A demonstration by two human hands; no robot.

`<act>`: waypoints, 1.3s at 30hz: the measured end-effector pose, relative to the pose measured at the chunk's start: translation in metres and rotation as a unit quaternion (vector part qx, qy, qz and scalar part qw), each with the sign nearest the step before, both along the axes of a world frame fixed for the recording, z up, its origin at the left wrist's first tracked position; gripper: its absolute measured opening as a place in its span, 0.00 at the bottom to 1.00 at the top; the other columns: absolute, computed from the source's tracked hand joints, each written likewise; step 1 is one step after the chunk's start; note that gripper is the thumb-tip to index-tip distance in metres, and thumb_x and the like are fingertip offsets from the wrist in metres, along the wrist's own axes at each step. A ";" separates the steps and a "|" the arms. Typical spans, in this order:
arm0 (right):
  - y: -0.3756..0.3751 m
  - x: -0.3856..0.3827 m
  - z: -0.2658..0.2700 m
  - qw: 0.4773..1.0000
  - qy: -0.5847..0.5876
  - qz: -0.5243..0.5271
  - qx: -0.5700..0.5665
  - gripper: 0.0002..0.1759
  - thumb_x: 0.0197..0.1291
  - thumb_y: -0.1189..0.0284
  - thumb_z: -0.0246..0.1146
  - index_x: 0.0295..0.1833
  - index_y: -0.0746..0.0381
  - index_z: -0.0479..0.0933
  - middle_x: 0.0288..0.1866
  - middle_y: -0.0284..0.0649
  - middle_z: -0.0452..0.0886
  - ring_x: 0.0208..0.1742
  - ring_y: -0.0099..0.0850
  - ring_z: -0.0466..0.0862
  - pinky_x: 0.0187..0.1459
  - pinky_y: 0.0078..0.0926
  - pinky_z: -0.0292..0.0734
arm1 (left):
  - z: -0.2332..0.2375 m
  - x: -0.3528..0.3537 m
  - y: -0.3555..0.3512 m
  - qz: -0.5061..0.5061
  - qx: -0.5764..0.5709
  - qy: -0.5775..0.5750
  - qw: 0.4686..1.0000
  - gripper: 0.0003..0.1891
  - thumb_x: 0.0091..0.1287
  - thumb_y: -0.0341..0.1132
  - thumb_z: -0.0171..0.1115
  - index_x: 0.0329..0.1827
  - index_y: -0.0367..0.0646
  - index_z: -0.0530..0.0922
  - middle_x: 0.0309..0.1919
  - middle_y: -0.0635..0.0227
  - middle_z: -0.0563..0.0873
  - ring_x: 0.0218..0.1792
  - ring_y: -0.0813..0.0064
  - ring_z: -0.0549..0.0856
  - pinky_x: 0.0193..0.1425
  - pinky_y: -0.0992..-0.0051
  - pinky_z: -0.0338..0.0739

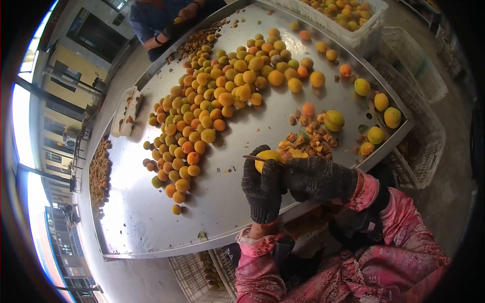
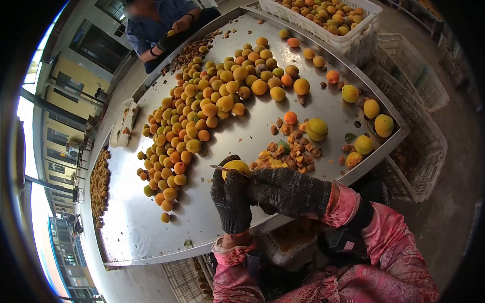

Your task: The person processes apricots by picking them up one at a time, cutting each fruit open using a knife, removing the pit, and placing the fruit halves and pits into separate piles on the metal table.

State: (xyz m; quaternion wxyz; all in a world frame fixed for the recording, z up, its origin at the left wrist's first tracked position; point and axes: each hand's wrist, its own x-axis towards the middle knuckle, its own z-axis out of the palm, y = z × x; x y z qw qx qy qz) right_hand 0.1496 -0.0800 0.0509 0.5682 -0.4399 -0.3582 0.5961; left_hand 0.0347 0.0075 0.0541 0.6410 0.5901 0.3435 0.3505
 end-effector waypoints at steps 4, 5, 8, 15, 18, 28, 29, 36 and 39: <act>-0.001 -0.001 0.000 0.999 0.019 -0.014 -0.027 0.13 0.65 0.68 0.54 0.51 0.61 0.74 0.31 0.30 0.74 0.27 0.17 0.72 0.30 0.15 0.71 | -0.003 0.001 -0.001 -0.013 -0.015 0.000 1.000 0.16 0.66 0.40 0.52 0.49 0.36 0.73 0.34 0.68 0.79 0.31 0.80 0.78 0.28 0.82 0.73; 0.001 -0.002 -0.006 0.999 -0.029 -0.030 -0.010 0.13 0.64 0.69 0.55 0.50 0.62 0.74 0.31 0.32 0.75 0.27 0.20 0.74 0.30 0.19 0.72 | -0.008 0.003 0.000 -0.004 -0.020 -0.004 1.000 0.16 0.66 0.41 0.52 0.47 0.36 0.74 0.33 0.68 0.79 0.29 0.81 0.78 0.27 0.82 0.72; 0.008 0.004 -0.051 0.567 -0.729 -0.199 0.326 0.13 0.58 0.71 0.59 0.48 0.64 0.74 0.37 0.39 0.78 0.31 0.31 0.80 0.33 0.29 0.76 | -0.025 0.008 0.005 0.034 -0.069 0.023 0.997 0.15 0.66 0.41 0.51 0.41 0.36 0.76 0.29 0.68 0.79 0.23 0.80 0.77 0.21 0.82 0.70; 0.008 -0.008 -0.048 0.772 -0.584 -0.187 0.167 0.14 0.55 0.75 0.58 0.48 0.65 0.74 0.43 0.47 0.78 0.40 0.40 0.81 0.37 0.40 0.76 | -0.017 0.008 0.006 0.044 -0.020 0.058 0.997 0.16 0.66 0.43 0.51 0.40 0.36 0.76 0.24 0.70 0.77 0.16 0.81 0.73 0.16 0.82 0.64; 0.008 -0.003 -0.037 0.876 -0.408 -0.113 0.229 0.12 0.60 0.74 0.56 0.49 0.64 0.74 0.34 0.40 0.79 0.30 0.31 0.80 0.33 0.31 0.76 | -0.003 0.000 0.005 0.018 -0.030 0.024 0.999 0.17 0.66 0.43 0.51 0.46 0.36 0.75 0.27 0.69 0.79 0.17 0.81 0.73 0.17 0.81 0.66; 0.000 0.004 0.001 1.000 0.002 0.003 -0.009 0.13 0.66 0.69 0.52 0.54 0.60 0.72 0.28 0.26 0.74 0.26 0.13 0.69 0.27 0.13 0.67 | -0.003 -0.001 0.002 -0.022 0.023 0.004 0.999 0.21 0.65 0.45 0.54 0.51 0.34 0.72 0.35 0.65 0.81 0.31 0.80 0.79 0.30 0.83 0.74; 0.000 0.005 0.001 1.000 0.000 0.007 0.003 0.14 0.66 0.69 0.53 0.54 0.60 0.72 0.29 0.26 0.75 0.26 0.13 0.68 0.27 0.14 0.67 | -0.003 0.000 0.001 -0.014 0.021 0.007 1.000 0.22 0.65 0.46 0.54 0.51 0.34 0.72 0.35 0.66 0.81 0.30 0.80 0.79 0.29 0.82 0.74; 0.006 -0.005 -0.015 0.988 -0.100 -0.068 0.092 0.15 0.64 0.70 0.55 0.55 0.61 0.72 0.31 0.29 0.76 0.29 0.16 0.72 0.32 0.19 0.72 | -0.007 -0.004 -0.002 -0.001 -0.045 0.020 0.999 0.24 0.67 0.50 0.50 0.50 0.35 0.73 0.32 0.67 0.80 0.25 0.80 0.78 0.23 0.82 0.72; 0.001 -0.001 -0.011 0.958 -0.232 -0.038 0.165 0.19 0.64 0.77 0.52 0.61 0.65 0.65 0.50 0.39 0.76 0.46 0.24 0.77 0.50 0.23 0.74 | 0.005 -0.009 0.000 -0.045 -0.031 0.028 0.998 0.21 0.67 0.46 0.52 0.51 0.35 0.72 0.33 0.67 0.80 0.26 0.80 0.78 0.22 0.82 0.73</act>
